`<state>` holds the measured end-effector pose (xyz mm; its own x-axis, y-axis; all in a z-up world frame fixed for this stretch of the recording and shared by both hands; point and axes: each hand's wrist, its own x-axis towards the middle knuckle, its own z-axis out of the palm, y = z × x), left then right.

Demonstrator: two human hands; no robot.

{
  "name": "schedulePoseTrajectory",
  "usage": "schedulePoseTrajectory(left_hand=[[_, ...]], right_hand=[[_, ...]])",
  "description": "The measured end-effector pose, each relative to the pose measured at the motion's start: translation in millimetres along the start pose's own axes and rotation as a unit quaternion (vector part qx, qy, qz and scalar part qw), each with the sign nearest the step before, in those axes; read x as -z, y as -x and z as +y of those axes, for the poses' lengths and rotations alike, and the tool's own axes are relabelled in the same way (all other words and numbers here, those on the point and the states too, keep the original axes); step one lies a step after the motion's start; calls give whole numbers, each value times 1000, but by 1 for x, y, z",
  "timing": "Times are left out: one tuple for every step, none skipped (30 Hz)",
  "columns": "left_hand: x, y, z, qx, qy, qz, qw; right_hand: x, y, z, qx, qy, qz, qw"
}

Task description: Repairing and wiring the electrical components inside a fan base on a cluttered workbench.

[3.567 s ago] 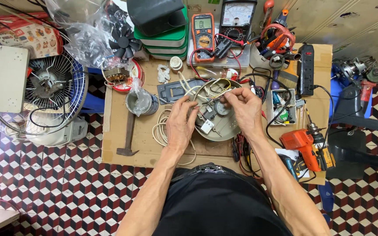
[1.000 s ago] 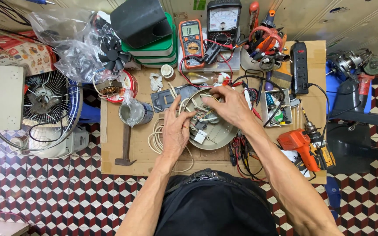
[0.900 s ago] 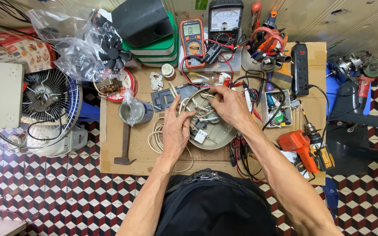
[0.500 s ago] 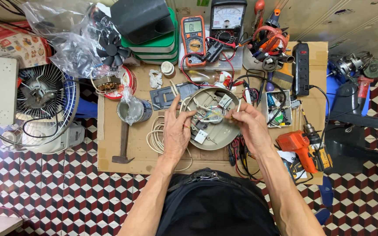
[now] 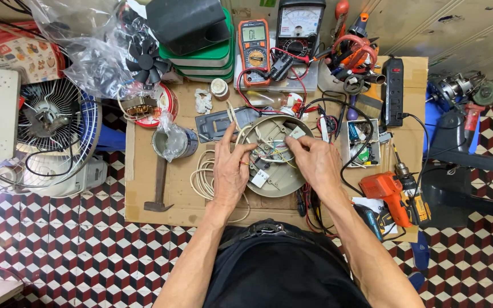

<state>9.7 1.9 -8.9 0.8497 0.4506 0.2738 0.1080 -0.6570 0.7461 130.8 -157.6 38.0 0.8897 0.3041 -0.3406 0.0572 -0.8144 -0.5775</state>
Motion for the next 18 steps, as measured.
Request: schedulePoseTrajectory(left_hand=[[-1,2,0,1,1,0,1000],[-1,3,-1,-5,0,1,1000],[-1,4,-2,-11,-1,3,1000],[-5,4,-2,-11,0,2,1000],[-8,4,-3,-13,2,10,1000],[-10,5,-3,-13,3,19,1000],[-12,6,-3,-11,3,21,1000],[-14,6,-3,-2,6,30,1000],[-16,7,-3,8,9,40,999],[-15,8,-2,8,10,40,999],[-15,9,0,16,5,42,999],[-16,10,1,23,2,45,999],[-17,10,3,23,4,45,999],[-17,10,4,28,-3,47,998],[-16,10,6,32,-9,49,998],[-15,10,7,34,-10,53,998],[-14,10,9,39,-6,56,998],[-13,10,10,43,-2,58,997]], right_hand=[[0,-5,0,-1,1,0,1000],[0,-10,0,-8,5,-10,1000],[0,-15,0,-16,8,-19,1000],[2,-17,-2,-16,9,-18,1000],[3,-20,-4,-35,21,-43,998],[4,-24,-7,-51,35,-69,996],[2,-27,-1,-50,36,-70,996],[-1,-31,5,-27,54,-61,996],[-4,-34,11,-5,71,-53,996],[-2,-36,9,-6,72,-53,996],[-1,-37,6,-15,66,-71,995],[1,-38,5,-25,61,-89,994],[0,-39,7,-26,63,-88,994],[-1,-40,9,-24,46,-92,994],[-3,-41,10,-21,29,-95,995],[0,-39,5,-18,31,-97,995],[2,-38,1,-33,26,-103,994],[4,-36,-4,-50,21,-109,993]])
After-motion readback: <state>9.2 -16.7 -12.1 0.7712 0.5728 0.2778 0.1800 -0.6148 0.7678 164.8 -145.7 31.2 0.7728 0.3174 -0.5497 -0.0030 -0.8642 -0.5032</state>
